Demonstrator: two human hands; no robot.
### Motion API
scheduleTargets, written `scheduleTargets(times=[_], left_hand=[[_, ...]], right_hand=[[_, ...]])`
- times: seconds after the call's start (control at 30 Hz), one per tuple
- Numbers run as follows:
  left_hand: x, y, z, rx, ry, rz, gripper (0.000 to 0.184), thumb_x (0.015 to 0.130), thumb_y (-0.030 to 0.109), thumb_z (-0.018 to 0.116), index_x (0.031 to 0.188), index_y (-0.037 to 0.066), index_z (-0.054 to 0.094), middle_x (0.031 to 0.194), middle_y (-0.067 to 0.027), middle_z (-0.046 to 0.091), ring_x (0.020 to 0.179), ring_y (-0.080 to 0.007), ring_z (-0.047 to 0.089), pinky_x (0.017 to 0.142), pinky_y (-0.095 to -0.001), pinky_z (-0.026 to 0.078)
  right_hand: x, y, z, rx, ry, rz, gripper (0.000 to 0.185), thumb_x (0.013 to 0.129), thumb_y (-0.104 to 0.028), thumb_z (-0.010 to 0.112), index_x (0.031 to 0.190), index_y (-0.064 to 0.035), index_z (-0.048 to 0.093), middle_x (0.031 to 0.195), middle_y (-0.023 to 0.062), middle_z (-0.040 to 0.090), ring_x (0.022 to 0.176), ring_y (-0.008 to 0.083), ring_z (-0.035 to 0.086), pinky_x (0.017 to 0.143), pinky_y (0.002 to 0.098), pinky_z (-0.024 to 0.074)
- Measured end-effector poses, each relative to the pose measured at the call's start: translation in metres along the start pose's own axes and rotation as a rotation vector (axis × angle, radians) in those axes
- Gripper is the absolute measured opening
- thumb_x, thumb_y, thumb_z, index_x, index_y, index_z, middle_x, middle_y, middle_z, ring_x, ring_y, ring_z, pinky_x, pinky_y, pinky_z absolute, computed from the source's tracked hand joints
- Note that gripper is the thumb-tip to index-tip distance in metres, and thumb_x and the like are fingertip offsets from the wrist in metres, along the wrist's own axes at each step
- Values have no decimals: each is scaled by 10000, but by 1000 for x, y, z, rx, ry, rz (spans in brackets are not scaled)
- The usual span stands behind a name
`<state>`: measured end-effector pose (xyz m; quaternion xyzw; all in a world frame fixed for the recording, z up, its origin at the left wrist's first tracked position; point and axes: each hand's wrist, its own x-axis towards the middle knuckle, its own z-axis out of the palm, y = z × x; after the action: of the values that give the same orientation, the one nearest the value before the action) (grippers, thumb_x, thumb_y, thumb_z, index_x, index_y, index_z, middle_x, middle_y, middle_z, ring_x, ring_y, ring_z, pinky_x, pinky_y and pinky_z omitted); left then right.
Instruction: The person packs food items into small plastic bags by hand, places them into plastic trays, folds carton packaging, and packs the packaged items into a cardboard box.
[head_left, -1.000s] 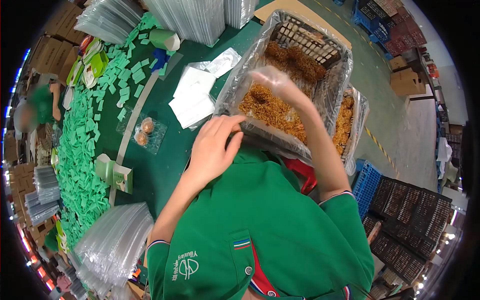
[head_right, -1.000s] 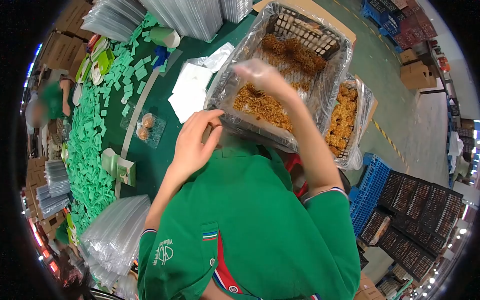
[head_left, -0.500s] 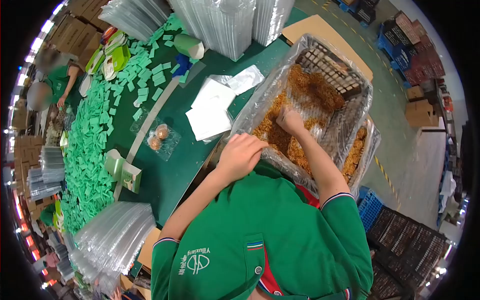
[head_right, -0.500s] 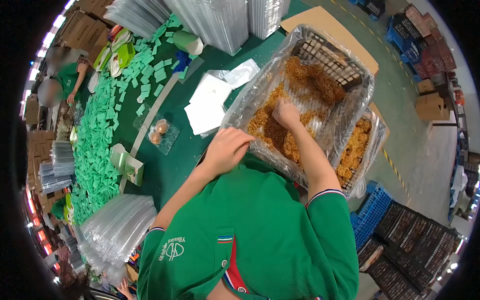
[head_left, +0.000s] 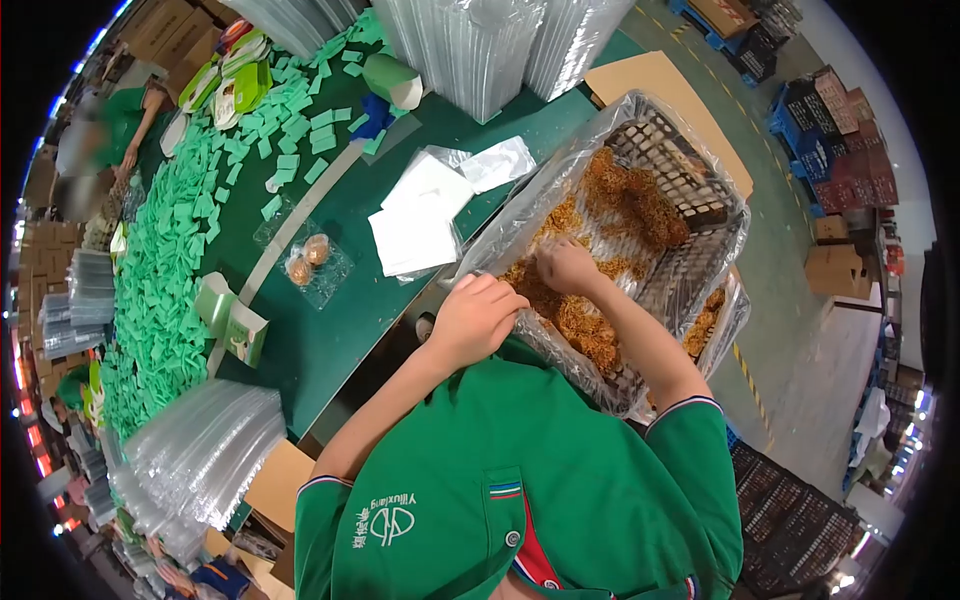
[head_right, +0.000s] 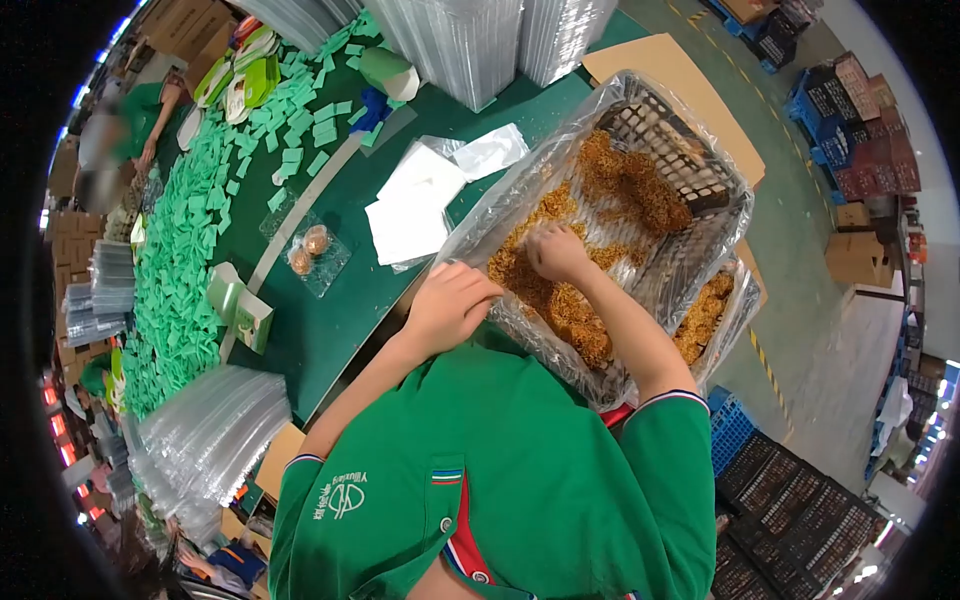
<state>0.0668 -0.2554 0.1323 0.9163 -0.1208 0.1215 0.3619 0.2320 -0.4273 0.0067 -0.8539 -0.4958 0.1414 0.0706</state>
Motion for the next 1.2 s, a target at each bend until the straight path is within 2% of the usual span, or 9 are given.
scheduleTargets(times=[0.17,0.3,0.4,0.5,0.63,0.8,0.9,1.03,1.2], left_hand=[[-3,5,0,20,20,0,140,723,71,605,859,98,627,795,-10,560,809,-192,517,715,-317,372],[-9,9,-11,-132,65,-82,134,764,41,575,884,76,623,823,-37,571,830,-225,536,741,-332,415],[-8,12,-20,-336,123,-266,132,810,22,547,920,51,615,880,-60,582,867,-213,549,773,-315,439],[13,8,-31,-590,115,-389,195,908,86,486,1077,37,569,1051,-45,569,904,-130,538,808,-277,441],[49,-8,-7,-1094,-80,-583,318,949,210,445,1215,40,482,1119,-44,550,936,-129,551,828,-280,451],[69,-2,14,-1553,-310,-772,337,942,223,466,1229,46,471,1133,-46,547,997,-125,556,853,-288,456],[68,3,23,-1489,-318,-612,259,915,211,523,1130,68,514,1019,-24,574,935,-122,567,829,-271,455],[68,0,29,-1283,-320,-491,161,907,150,523,1036,55,539,888,9,549,810,-73,505,714,-222,406],[68,2,26,-1021,-220,-415,145,906,118,498,1021,43,544,893,23,530,797,-55,461,722,-202,380]], right_hand=[[1,-16,37,-360,79,-29,260,793,-197,516,974,-20,574,870,161,624,899,311,580,820,391,452],[3,-1,-11,527,-259,270,373,789,-197,550,1109,-7,520,1037,154,611,839,312,615,743,409,488],[-17,-7,-50,1357,81,459,425,787,-195,596,1166,-24,508,982,102,615,839,252,615,747,406,503],[-41,-33,-112,1832,123,299,500,775,-193,644,1209,-9,476,1016,81,591,882,200,592,785,396,512],[-53,-59,-125,1941,151,-10,522,745,-271,648,1159,-14,459,1065,110,551,934,219,580,789,370,512],[-64,-70,-122,1884,160,-25,501,747,-422,610,1024,-17,509,910,74,570,792,167,570,646,277,474],[-77,-63,-101,1903,372,111,487,786,-479,540,962,-25,549,881,65,565,736,151,565,616,246,461],[-88,-71,-126,1767,182,47,500,785,-473,556,1010,-26,565,923,68,551,798,157,566,643,280,487],[-90,-61,-100,1772,204,166,403,777,-251,639,1114,-50,546,914,-5,556,820,97,525,700,246,438]])
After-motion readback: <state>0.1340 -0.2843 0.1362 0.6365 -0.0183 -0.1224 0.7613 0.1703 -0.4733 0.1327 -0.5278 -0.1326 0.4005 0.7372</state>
